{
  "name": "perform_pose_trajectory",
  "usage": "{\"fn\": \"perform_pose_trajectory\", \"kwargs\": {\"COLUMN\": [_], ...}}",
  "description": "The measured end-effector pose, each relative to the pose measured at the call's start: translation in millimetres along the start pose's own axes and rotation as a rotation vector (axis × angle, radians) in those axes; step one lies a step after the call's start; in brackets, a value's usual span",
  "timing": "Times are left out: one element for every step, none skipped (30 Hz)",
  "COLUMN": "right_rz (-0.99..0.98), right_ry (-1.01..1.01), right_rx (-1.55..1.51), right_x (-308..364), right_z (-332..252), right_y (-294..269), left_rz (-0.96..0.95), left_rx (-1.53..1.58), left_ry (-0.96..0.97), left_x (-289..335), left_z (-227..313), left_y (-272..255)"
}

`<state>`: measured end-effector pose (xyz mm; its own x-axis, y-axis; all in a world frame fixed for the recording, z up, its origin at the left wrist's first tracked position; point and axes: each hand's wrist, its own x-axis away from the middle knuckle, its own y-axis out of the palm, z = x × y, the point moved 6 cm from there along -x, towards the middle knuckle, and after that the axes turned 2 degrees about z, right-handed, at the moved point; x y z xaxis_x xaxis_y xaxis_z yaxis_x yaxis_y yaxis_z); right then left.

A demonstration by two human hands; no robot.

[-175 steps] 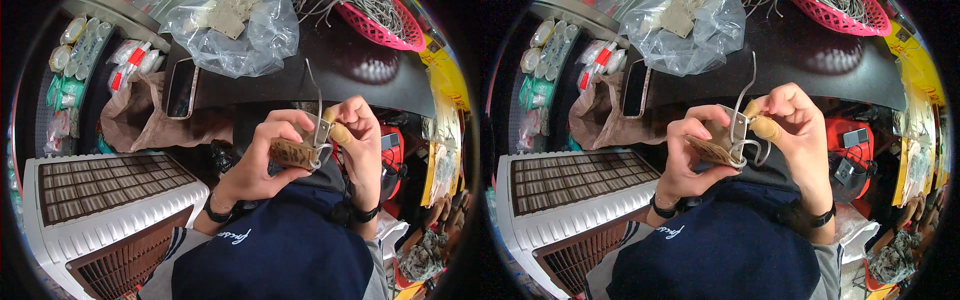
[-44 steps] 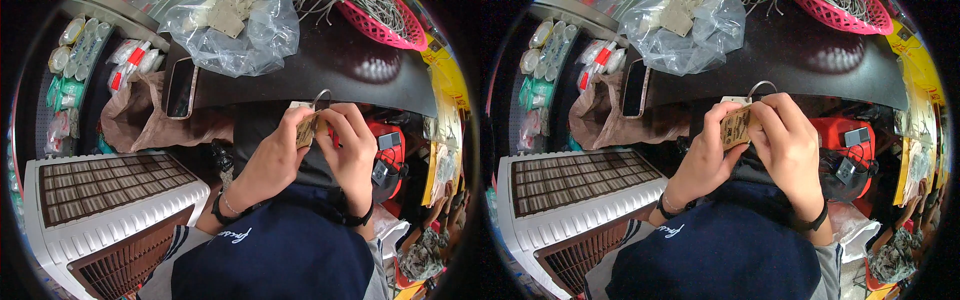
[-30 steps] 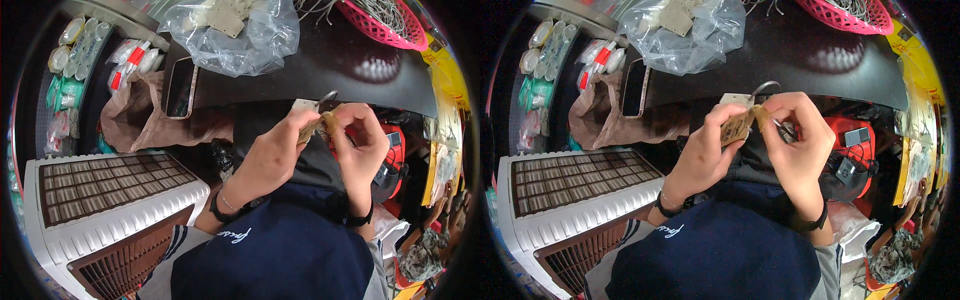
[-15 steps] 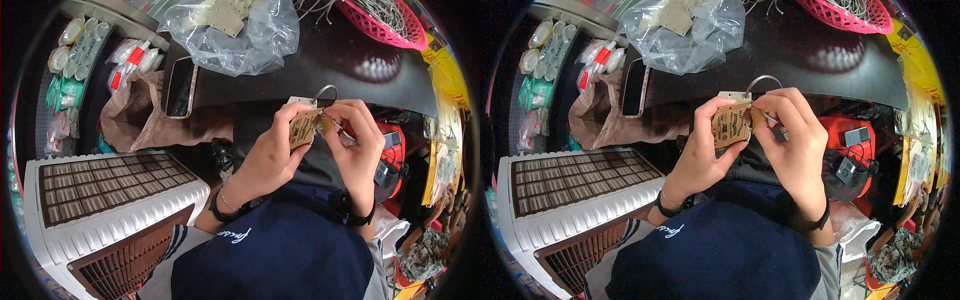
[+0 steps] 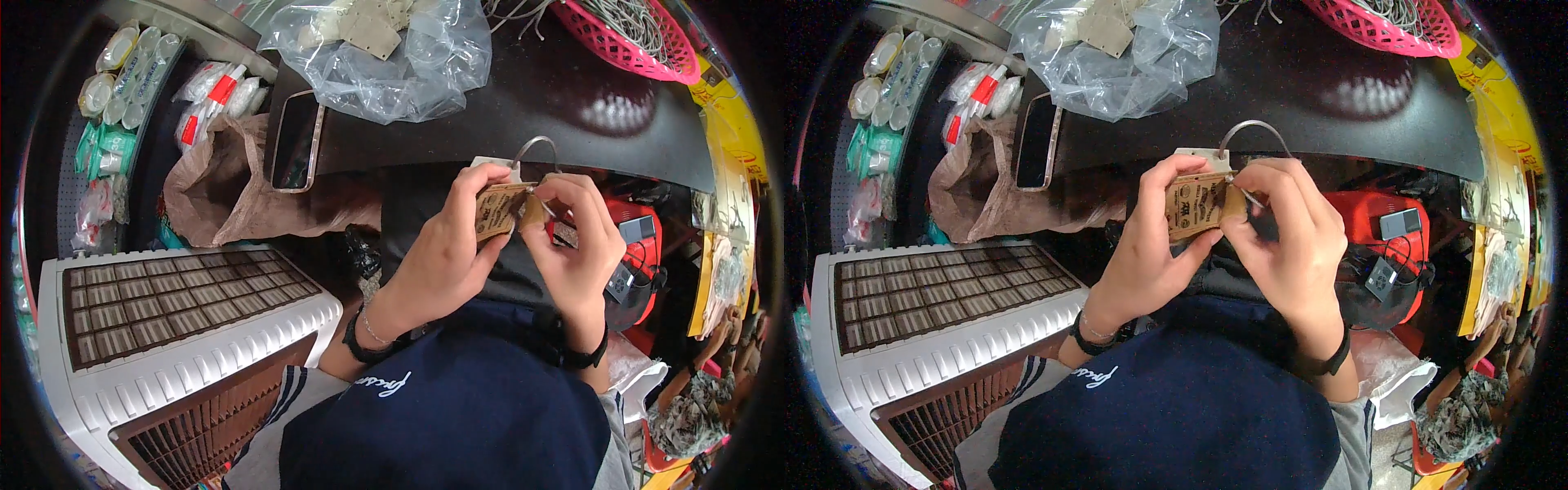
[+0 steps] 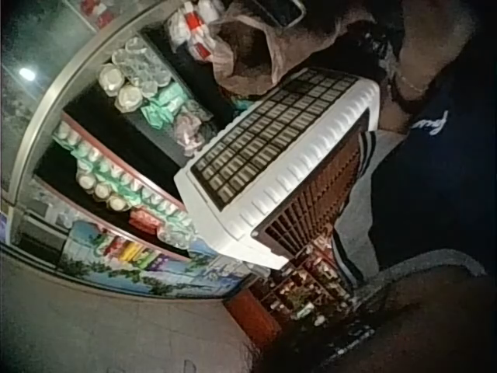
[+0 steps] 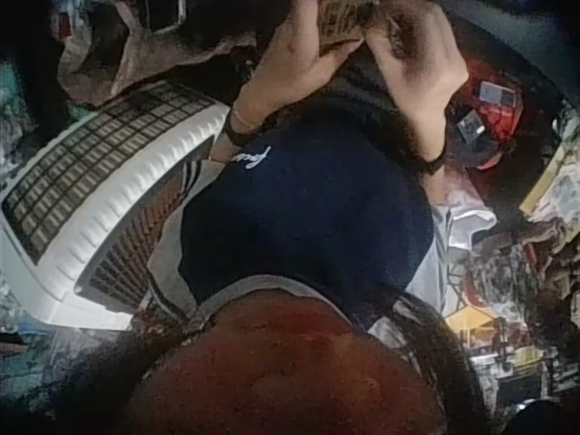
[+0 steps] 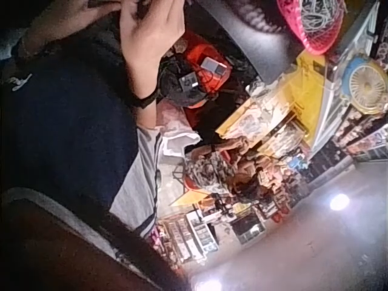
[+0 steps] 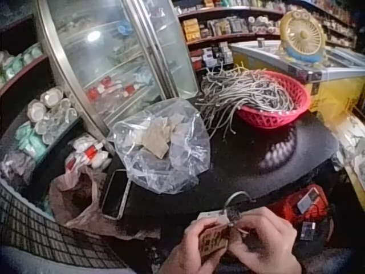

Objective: Threading elastic cords through holes in cardboard shoe tags.

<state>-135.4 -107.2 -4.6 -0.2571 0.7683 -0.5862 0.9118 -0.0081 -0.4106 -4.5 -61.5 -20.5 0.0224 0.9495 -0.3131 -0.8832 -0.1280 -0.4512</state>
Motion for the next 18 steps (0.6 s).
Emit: {"fn": "perform_pose_trajectory", "kwargs": {"right_rz": [0.0, -0.033, -0.065, -0.065, -0.016, 0.034, 0.034, 0.061, 0.089, 0.089, 0.055, 0.022, 0.022, 0.007, -0.008, -0.008, -0.014, -0.02], "right_ry": [0.0, 0.055, 0.109, 0.11, 0.058, 0.007, 0.007, -0.115, -0.237, -0.237, -0.252, -0.267, -0.267, -0.279, -0.292, -0.291, -0.282, -0.272], "right_rx": [0.001, -0.021, -0.042, -0.042, -0.009, 0.024, 0.023, 0.082, 0.141, 0.141, 0.157, 0.173, 0.173, 0.164, 0.154, 0.154, 0.148, 0.142], "right_x": [0.1, 0.6, 1.4, 1.7, 1.6, 1.8, 0.9, -0.2, 0.3, 0.4, 0.6, 1.0, 0.7, 0.6, 0.7, 0.3, -0.5, -1.1], "right_z": [-0.9, 1.3, 4.0, 4.3, 2.1, 0.1, 2.7, -0.7, -6.2, -6.6, -8.3, -9.5, -8.7, -7.9, -7.8, -8.2, -8.4, -8.2], "right_y": [-1.3, -0.6, 1.0, 1.6, 0.0, -1.6, -0.7, -1.3, -2.0, -2.0, 0.0, 2.2, 1.8, 2.1, 2.6, 2.4, 2.2, 2.1], "left_rz": [0.007, 0.014, 0.014, 0.014, 0.014, 0.014, 0.001, -0.013, -0.013, -0.007, -0.001, -0.001, 0.003, 0.007, 0.007, 0.011, 0.014, 0.014], "left_rx": [-0.013, -0.026, -0.025, -0.006, 0.014, 0.014, 0.031, 0.048, 0.047, 0.055, 0.063, 0.063, 0.064, 0.065, 0.066, 0.044, 0.022, 0.023], "left_ry": [-0.005, -0.01, -0.01, -0.031, -0.051, -0.052, -0.06, -0.069, -0.069, -0.055, -0.042, -0.043, -0.041, -0.039, -0.039, -0.02, -0.002, -0.003], "left_x": [0.3, 0.6, 0.6, 0.7, 0.8, 1.0, 1.4, 1.8, 2.3, 2.8, 3.0, 3.3, 3.3, 3.3, 3.3, 3.1, 2.8, 2.3], "left_z": [-2.2, -4.0, -5.0, -6.3, -7.5, -6.6, -4.9, -3.5, -1.9, -0.5, 0.3, -0.1, 0.2, 0.4, 0.3, 0.7, 1.4, 1.5], "left_y": [-0.4, -0.8, -0.8, -0.6, -0.4, 0.0, 1.1, 2.3, 2.7, 2.9, 3.0, 3.1, 3.1, 3.0, 3.3, 3.0, 2.8, 2.3]}}
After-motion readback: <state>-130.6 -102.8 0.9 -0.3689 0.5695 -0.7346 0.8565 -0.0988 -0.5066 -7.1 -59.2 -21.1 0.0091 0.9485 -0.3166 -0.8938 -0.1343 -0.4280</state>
